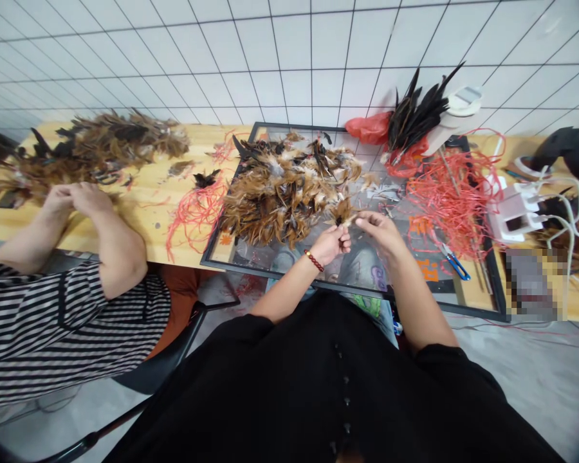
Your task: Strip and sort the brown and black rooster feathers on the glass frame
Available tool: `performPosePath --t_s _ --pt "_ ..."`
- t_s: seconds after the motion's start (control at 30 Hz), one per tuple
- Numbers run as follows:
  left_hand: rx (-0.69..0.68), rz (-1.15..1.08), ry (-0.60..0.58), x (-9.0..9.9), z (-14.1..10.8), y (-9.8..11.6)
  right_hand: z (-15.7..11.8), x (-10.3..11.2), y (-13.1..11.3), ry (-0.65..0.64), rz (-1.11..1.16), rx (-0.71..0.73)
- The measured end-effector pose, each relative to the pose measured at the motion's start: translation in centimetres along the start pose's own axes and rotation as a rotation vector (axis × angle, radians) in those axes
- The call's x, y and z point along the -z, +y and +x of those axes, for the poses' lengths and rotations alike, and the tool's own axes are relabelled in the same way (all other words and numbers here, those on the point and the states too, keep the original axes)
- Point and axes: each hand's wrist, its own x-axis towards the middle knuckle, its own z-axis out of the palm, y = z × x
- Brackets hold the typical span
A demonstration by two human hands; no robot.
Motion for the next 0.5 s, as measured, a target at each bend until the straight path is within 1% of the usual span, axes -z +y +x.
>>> performPosePath --t_s 0.07,0.1,0.13,0.2,0.27,0.33,0.43,0.5 --pt "0.038 0.063 -0.043 0.2 0.0 -0.2 -0.4 0.3 -0.1 -0.218 0.064 -0.098" --pt "0.08 0.097 -0.086 0.3 -0.1 -0.3 -0.6 0.4 -0.2 -0.298 0.078 -0.125" --pt "0.128 0.12 -0.142 0.5 -0.1 -0.3 -0.7 0.4 -0.2 -0.34 0.085 -0.137" --pt "0.203 0.124 -0.267 0.8 -0.2 -0.4 -0.6 0.5 -0.4 -0.386 0.082 -0.144" --pt "0.221 0.117 -0.339 1.2 -0.4 -0.3 -0.4 0.6 -0.6 -0.416 0.076 -0.152" --pt "0.182 0.15 -0.322 1.6 -0.4 -0.1 -0.1 0.7 -0.8 -0.397 0.059 -0.161" --pt "0.079 0.274 -0.192 1.7 -0.2 0.4 0.3 0.7 -1.2 -0.294 -0.004 -0.155" --pt "0.042 0.379 -0.112 1.3 0.1 0.7 0.6 0.5 -1.4 -0.258 -0.068 -0.136"
